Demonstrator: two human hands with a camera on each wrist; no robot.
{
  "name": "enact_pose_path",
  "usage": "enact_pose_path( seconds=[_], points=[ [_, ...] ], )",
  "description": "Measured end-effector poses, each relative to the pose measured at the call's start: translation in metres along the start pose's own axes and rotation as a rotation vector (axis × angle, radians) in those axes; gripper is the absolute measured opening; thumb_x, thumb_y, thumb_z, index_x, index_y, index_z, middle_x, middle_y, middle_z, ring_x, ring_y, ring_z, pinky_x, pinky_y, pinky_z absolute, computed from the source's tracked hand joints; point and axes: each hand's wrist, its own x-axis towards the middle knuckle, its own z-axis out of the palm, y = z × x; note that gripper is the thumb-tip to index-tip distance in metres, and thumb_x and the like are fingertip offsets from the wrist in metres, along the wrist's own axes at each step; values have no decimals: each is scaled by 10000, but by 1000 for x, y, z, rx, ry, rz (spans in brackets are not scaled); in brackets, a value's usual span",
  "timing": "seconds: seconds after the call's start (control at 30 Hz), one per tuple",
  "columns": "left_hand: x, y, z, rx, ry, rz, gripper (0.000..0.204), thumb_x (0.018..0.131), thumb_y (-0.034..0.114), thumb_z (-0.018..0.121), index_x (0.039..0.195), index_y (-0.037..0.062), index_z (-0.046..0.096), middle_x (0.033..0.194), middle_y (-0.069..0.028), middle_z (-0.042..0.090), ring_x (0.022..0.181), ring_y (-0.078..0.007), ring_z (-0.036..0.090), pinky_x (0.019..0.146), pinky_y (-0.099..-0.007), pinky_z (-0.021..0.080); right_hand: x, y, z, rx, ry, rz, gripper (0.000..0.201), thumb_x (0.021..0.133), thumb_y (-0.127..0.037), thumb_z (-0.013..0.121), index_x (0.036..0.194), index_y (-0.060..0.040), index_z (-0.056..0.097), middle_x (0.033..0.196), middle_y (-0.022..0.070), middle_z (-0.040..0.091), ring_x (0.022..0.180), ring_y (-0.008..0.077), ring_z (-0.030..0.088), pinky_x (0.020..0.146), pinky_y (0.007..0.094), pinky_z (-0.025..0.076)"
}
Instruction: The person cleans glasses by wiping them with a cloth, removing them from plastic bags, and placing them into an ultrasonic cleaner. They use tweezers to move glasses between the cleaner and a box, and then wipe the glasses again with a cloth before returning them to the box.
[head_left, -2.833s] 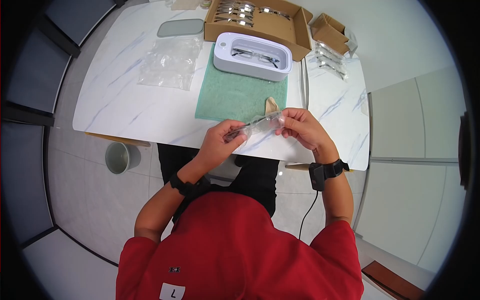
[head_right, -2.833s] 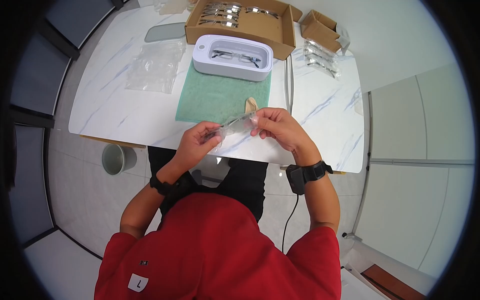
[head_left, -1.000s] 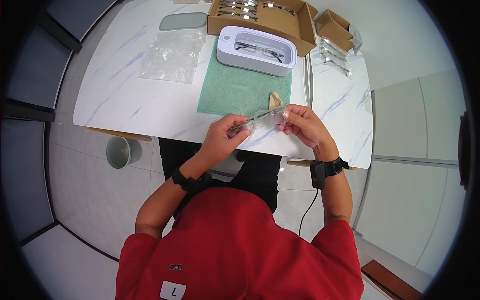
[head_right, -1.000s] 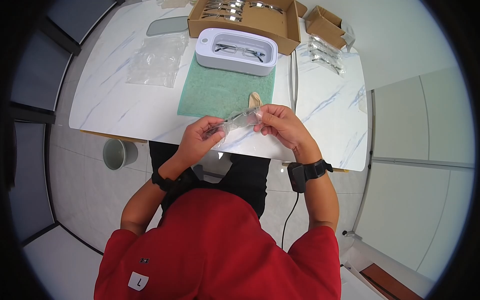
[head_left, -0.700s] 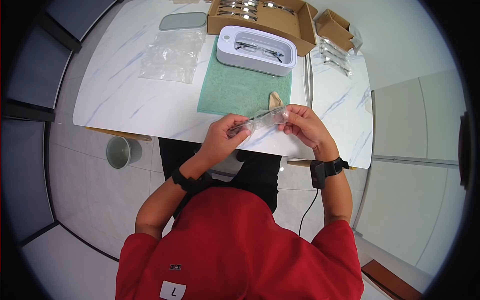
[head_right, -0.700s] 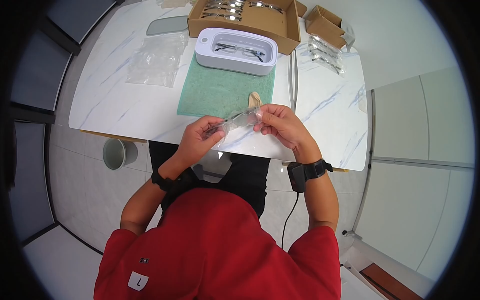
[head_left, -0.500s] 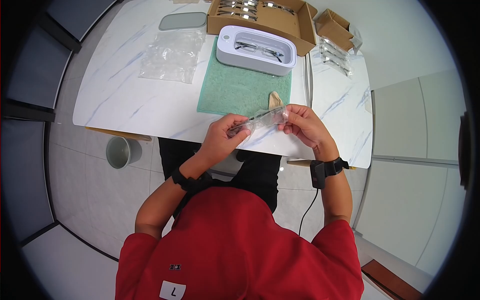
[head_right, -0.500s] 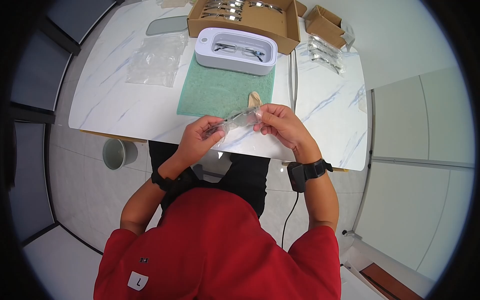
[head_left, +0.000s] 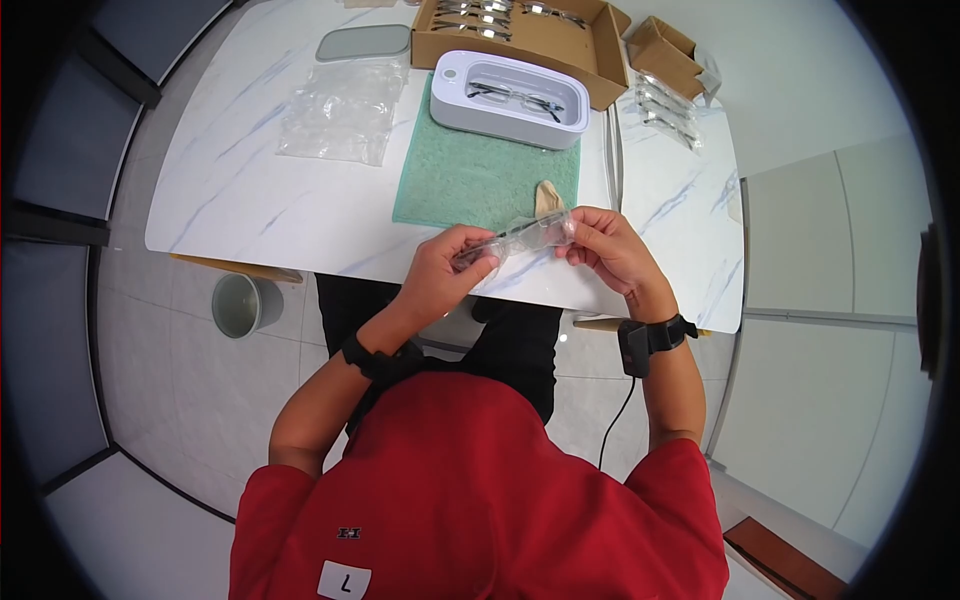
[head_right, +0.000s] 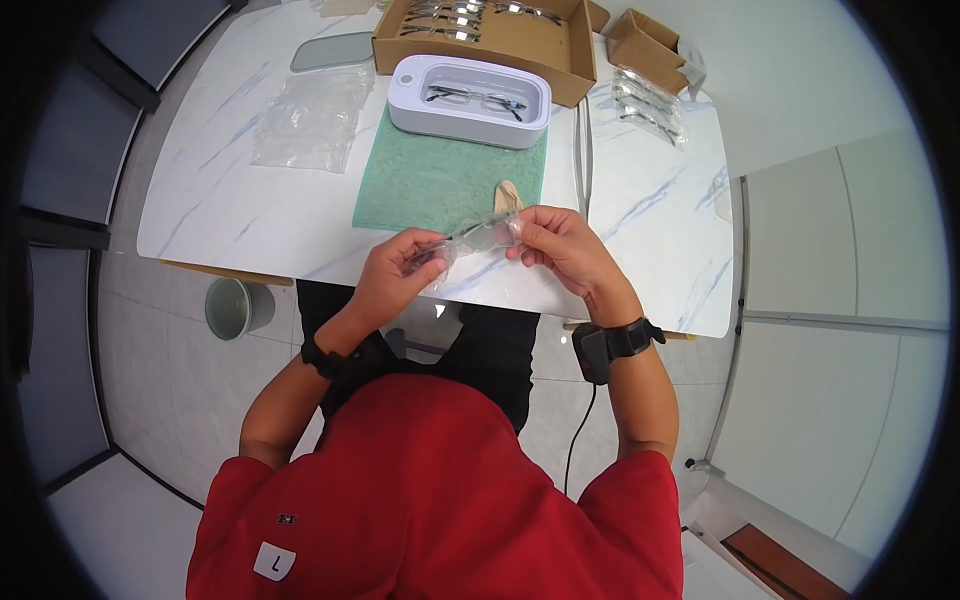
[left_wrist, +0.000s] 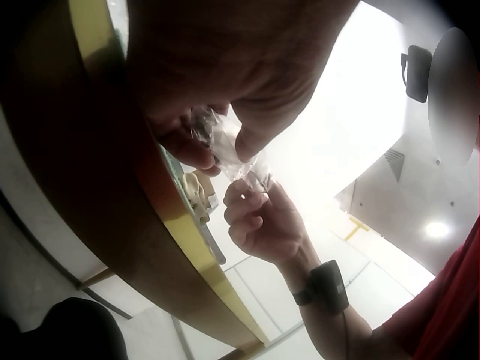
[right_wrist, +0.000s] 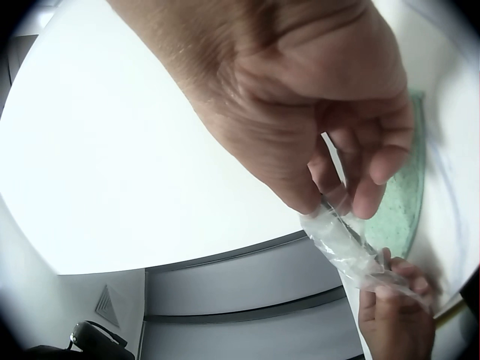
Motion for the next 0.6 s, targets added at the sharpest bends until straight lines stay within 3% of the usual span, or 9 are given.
enact_pose_path(
  seconds=[0.37,0.47,0.6],
  points=[
    [-1,4,0,-78,37,-21,292,942,88,711,1204,-14,632,1044,-59,699,953,-96,643,858,-259,529,-10,-13,18,-333,179,-161,192,962,-197,706,946,-12,758,838,26,705,743,78,587,684,232,472],
    [-1,0,-2,-46,8,-6,336,966,74,673,1280,-7,584,1116,-44,676,929,-64,611,735,-212,505,-12,-17,22,-412,208,-211,204,957,-207,710,918,-13,758,816,16,695,730,76,567,677,238,460],
    [-1,0,-2,-69,26,0,332,957,74,683,1267,-8,593,1089,-45,682,927,-68,618,749,-224,509,-13,-19,24,-469,231,-247,213,960,-208,705,922,-6,758,807,16,694,726,73,557,673,240,457]
  ],
)
